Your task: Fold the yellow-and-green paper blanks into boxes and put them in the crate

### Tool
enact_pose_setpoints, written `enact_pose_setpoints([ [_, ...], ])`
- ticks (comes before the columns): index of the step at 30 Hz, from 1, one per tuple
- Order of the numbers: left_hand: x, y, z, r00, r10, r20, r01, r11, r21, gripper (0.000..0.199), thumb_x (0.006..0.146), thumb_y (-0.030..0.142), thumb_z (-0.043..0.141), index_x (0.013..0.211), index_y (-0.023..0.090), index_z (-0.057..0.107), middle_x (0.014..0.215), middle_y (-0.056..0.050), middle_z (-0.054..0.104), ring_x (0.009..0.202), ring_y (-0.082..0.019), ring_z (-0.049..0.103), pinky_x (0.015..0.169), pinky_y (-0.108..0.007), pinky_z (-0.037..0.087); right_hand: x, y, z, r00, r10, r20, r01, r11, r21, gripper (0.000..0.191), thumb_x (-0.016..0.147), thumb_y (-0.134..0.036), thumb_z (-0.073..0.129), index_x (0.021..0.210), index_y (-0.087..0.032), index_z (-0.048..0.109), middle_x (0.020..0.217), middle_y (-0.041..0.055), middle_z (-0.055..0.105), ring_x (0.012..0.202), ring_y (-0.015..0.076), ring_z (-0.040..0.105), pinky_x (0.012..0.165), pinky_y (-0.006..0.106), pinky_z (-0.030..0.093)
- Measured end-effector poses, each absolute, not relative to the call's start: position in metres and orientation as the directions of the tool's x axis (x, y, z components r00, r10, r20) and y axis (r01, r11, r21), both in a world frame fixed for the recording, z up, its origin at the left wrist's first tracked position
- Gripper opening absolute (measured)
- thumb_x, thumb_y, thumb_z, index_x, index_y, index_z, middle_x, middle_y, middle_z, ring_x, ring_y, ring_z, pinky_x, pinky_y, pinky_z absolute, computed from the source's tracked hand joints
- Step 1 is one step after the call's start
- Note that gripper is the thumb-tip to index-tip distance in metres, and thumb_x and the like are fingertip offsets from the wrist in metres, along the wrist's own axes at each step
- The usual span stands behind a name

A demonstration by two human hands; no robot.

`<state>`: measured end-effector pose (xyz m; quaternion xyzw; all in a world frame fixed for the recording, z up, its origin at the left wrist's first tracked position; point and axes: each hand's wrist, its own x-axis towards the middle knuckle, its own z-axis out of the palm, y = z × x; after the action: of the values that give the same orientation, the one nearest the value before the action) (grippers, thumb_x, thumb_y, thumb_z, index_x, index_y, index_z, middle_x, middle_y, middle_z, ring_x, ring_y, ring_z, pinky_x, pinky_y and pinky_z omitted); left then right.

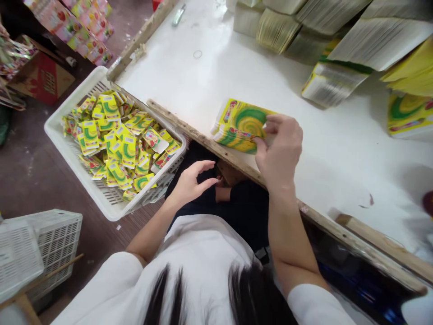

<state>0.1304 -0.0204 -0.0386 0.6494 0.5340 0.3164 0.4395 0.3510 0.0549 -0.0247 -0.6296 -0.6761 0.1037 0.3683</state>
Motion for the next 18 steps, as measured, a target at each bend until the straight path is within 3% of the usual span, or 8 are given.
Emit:
enact_pose_setpoints([
  [3,0.139,-0.023,-0.041,0.235,0.967,-0.102,0.244,0.043,0.969,0.062,0.081,0.044,0.075,0.135,0.025,0.05,0.127,-0.013,0.066,0.116,-0.025,0.065,0.095,-0.043,0.056,0.34,0.031,-0.022,0.115,0.928,0.355,0.585,0.226,-0.779,0.033,0.088,-0.02,0.059,0.119,-0.025,0.048,0.094,0.0042,0.061,0.088,0.0237,0.064,0.087,0.045,0.052],
  [6,0.146,-0.025,-0.037,0.148,0.988,-0.033,0.07,0.023,0.997,0.074,0.077,0.068,0.069,0.134,0.026,0.047,0.132,-0.014,0.062,0.124,-0.029,0.061,0.096,-0.045,0.055,0.321,0.0,-0.023,-0.136,0.972,0.194,0.306,0.228,-0.924,0.036,0.083,-0.02,0.067,0.113,-0.026,0.048,0.086,-0.0003,0.06,0.076,0.0183,0.064,0.074,0.035,0.055],
  [8,0.152,-0.024,-0.032,0.048,0.999,0.016,0.015,-0.017,1.0,0.065,0.082,0.075,0.053,0.124,0.025,0.05,0.118,-0.011,0.065,0.117,-0.028,0.063,0.094,-0.044,0.055,0.306,-0.019,-0.025,-0.313,0.946,0.08,0.096,0.116,-0.989,0.033,0.084,-0.022,0.068,0.11,-0.026,0.048,0.084,-0.0015,0.059,0.073,0.0156,0.063,0.069,0.03,0.056],
  [10,0.157,-0.022,-0.025,-0.088,0.995,0.043,0.002,-0.044,0.999,0.059,0.087,0.077,0.037,0.11,0.025,0.051,0.095,-0.007,0.062,0.098,-0.024,0.066,0.085,-0.041,0.056,0.292,-0.033,-0.026,-0.357,0.933,0.048,-0.047,0.034,-0.998,0.031,0.086,-0.025,0.068,0.109,-0.026,0.048,0.089,0.0,0.06,0.08,0.0153,0.063,0.073,0.029,0.056],
  [12,0.161,-0.019,-0.021,-0.227,0.972,0.061,-0.033,-0.07,0.997,0.058,0.087,0.079,0.03,0.098,0.026,0.049,0.077,-0.001,0.05,0.076,-0.019,0.06,0.075,-0.037,0.056,0.281,-0.041,-0.026,-0.366,0.93,0.039,-0.088,0.008,-0.996,0.034,0.084,-0.028,0.071,0.111,-0.025,0.051,0.098,0.0031,0.061,0.09,0.0167,0.063,0.081,0.031,0.056],
  [14,0.161,-0.016,-0.021,-0.32,0.946,0.047,-0.09,-0.079,0.993,0.059,0.086,0.081,0.028,0.092,0.025,0.046,0.071,0.002,0.039,0.064,-0.015,0.051,0.069,-0.032,0.054,0.273,-0.045,-0.027,-0.374,0.927,0.019,-0.06,-0.004,-0.998,0.039,0.081,-0.031,0.076,0.113,-0.025,0.054,0.104,0.0052,0.06,0.093,0.0179,0.062,0.081,0.032,0.056],
  [16,0.157,-0.017,-0.026,-0.316,0.949,0.008,-0.088,-0.038,0.995,0.067,0.084,0.086,0.022,0.092,0.025,0.047,0.073,0.001,0.04,0.065,-0.014,0.05,0.068,-0.03,0.053,0.27,-0.044,-0.029,-0.346,0.938,-0.016,-0.031,-0.029,-0.999,0.041,0.078,-0.034,0.079,0.111,-0.024,0.056,0.102,0.0048,0.06,0.086,0.0172,0.06,0.073,0.031,0.056],
  [18,0.149,-0.02,-0.033,-0.212,0.977,-0.001,0.044,0.011,0.999,0.082,0.077,0.093,0.01,0.097,0.025,0.051,0.08,-0.002,0.047,0.074,-0.016,0.055,0.071,-0.031,0.053,0.271,-0.041,-0.032,-0.285,0.958,-0.04,-0.04,-0.053,-0.998,0.04,0.076,-0.033,0.08,0.107,-0.024,0.058,0.095,0.0026,0.061,0.077,0.0154,0.059,0.068,0.029,0.054],
])
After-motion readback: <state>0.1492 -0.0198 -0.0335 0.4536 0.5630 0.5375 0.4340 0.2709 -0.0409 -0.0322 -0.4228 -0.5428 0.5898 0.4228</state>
